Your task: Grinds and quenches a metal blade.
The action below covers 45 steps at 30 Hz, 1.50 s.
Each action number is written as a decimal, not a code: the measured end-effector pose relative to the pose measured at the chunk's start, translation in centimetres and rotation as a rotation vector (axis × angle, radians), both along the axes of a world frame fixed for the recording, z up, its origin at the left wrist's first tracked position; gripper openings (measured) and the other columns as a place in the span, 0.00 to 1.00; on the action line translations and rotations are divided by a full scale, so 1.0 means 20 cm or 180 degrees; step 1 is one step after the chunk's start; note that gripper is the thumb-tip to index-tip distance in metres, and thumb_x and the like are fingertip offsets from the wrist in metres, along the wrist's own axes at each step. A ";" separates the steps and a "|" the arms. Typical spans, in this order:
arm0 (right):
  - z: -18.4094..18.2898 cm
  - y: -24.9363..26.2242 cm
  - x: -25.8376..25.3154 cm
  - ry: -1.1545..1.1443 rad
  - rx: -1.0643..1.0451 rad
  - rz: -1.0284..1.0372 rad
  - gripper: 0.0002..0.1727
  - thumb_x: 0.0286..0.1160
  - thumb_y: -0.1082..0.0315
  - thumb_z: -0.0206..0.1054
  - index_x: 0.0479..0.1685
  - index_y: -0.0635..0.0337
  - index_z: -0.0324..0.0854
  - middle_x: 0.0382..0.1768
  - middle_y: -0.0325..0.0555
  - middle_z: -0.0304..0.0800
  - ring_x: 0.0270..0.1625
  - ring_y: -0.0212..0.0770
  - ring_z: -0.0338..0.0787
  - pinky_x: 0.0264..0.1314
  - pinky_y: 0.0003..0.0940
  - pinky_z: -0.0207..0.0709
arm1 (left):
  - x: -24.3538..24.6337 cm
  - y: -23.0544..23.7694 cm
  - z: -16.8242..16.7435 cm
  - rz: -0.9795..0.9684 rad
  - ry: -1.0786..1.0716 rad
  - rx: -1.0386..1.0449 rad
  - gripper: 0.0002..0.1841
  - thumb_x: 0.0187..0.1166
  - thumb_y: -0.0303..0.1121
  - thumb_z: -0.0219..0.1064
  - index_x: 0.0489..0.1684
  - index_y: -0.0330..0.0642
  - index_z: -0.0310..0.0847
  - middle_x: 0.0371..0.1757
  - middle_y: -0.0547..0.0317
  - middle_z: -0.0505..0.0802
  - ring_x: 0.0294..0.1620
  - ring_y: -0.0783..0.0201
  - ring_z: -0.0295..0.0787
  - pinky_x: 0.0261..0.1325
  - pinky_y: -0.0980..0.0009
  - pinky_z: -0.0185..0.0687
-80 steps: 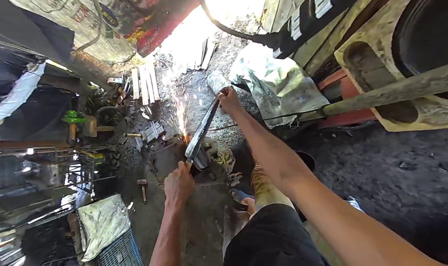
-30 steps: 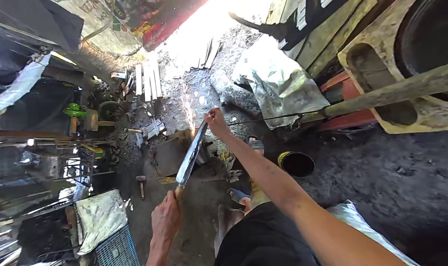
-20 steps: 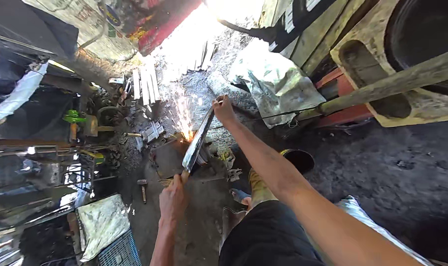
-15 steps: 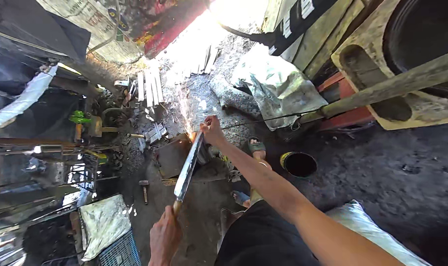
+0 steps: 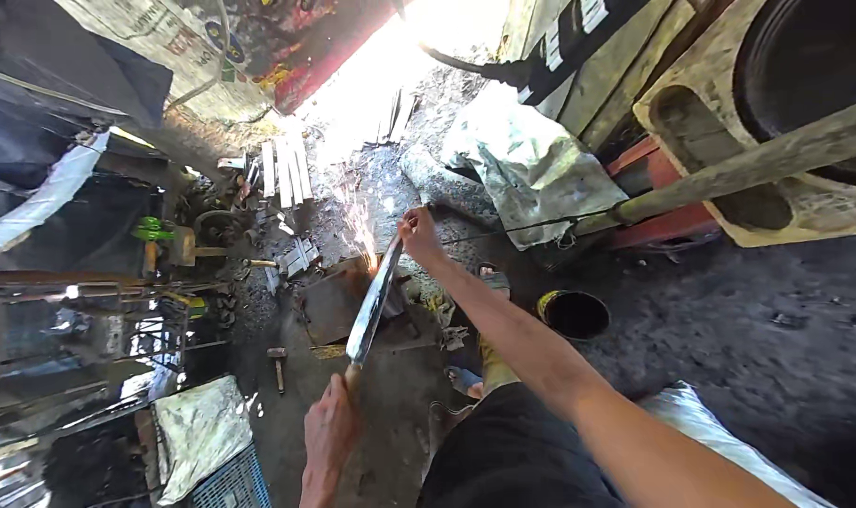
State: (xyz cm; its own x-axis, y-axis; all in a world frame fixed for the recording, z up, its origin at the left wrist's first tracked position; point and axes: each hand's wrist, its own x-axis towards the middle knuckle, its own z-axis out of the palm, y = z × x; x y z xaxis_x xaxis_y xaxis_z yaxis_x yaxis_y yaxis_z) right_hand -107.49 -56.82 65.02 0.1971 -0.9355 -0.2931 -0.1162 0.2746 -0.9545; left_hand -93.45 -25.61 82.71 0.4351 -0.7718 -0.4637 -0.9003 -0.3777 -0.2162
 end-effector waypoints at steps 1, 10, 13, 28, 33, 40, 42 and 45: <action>0.01 0.08 0.04 0.0008 -0.0074 0.0097 0.27 0.82 0.54 0.64 0.70 0.68 0.73 0.61 0.62 0.83 0.64 0.57 0.85 0.68 0.55 0.81 | -0.01 0.10 0.06 0.0084 -0.0028 0.0057 0.17 0.73 0.35 0.66 0.58 0.41 0.81 0.37 0.49 0.94 0.33 0.47 0.94 0.34 0.46 0.88; -0.10 -0.34 -0.10 0.0293 0.0173 -0.0107 0.24 0.87 0.56 0.57 0.68 0.68 0.76 0.55 0.62 0.87 0.58 0.56 0.89 0.64 0.56 0.83 | -0.04 -0.45 -0.16 -0.0358 -0.0022 -0.0103 0.20 0.74 0.34 0.66 0.65 0.43 0.80 0.43 0.48 0.95 0.35 0.45 0.94 0.36 0.44 0.88; -0.13 -0.42 -0.15 0.0300 0.0323 -0.0204 0.23 0.86 0.55 0.59 0.66 0.65 0.78 0.51 0.60 0.88 0.53 0.55 0.89 0.60 0.57 0.83 | -0.04 -0.50 -0.19 -0.0540 -0.0145 -0.0224 0.19 0.72 0.35 0.65 0.62 0.44 0.81 0.40 0.51 0.95 0.33 0.47 0.94 0.33 0.47 0.88; -0.10 -0.30 -0.12 0.0450 0.0037 0.0001 0.26 0.87 0.54 0.58 0.70 0.68 0.75 0.60 0.64 0.86 0.64 0.59 0.87 0.69 0.58 0.81 | -0.08 -0.41 -0.13 -0.0238 0.0141 -0.0091 0.20 0.74 0.34 0.65 0.65 0.42 0.79 0.41 0.47 0.94 0.37 0.44 0.94 0.37 0.44 0.88; -0.08 -0.38 -0.15 0.0522 0.0017 -0.0152 0.22 0.83 0.55 0.61 0.64 0.65 0.78 0.57 0.61 0.86 0.62 0.57 0.87 0.67 0.58 0.81 | -0.07 -0.39 -0.17 -0.0231 0.0054 -0.0234 0.18 0.75 0.37 0.63 0.62 0.43 0.81 0.39 0.50 0.95 0.35 0.47 0.95 0.36 0.45 0.88; 0.06 0.21 0.07 0.0178 -0.0173 0.0253 0.28 0.82 0.53 0.65 0.71 0.65 0.72 0.66 0.61 0.82 0.70 0.59 0.82 0.68 0.56 0.82 | -0.06 0.18 0.14 0.0239 -0.0119 0.0149 0.16 0.71 0.33 0.67 0.56 0.41 0.81 0.35 0.50 0.94 0.32 0.48 0.94 0.33 0.47 0.88; 0.02 0.16 0.07 0.0167 -0.0183 0.0217 0.27 0.84 0.53 0.63 0.70 0.65 0.73 0.65 0.62 0.82 0.69 0.59 0.82 0.67 0.56 0.82 | -0.07 0.09 0.10 0.0131 -0.0153 0.0054 0.15 0.71 0.32 0.67 0.54 0.39 0.81 0.33 0.49 0.93 0.30 0.47 0.94 0.32 0.46 0.87; -0.06 -0.15 -0.02 0.0351 -0.0074 0.0059 0.28 0.85 0.54 0.60 0.71 0.69 0.75 0.67 0.67 0.82 0.73 0.64 0.80 0.76 0.59 0.76 | -0.05 -0.25 -0.10 -0.0220 -0.0044 -0.0239 0.17 0.72 0.32 0.66 0.58 0.39 0.82 0.36 0.46 0.94 0.30 0.44 0.93 0.31 0.44 0.87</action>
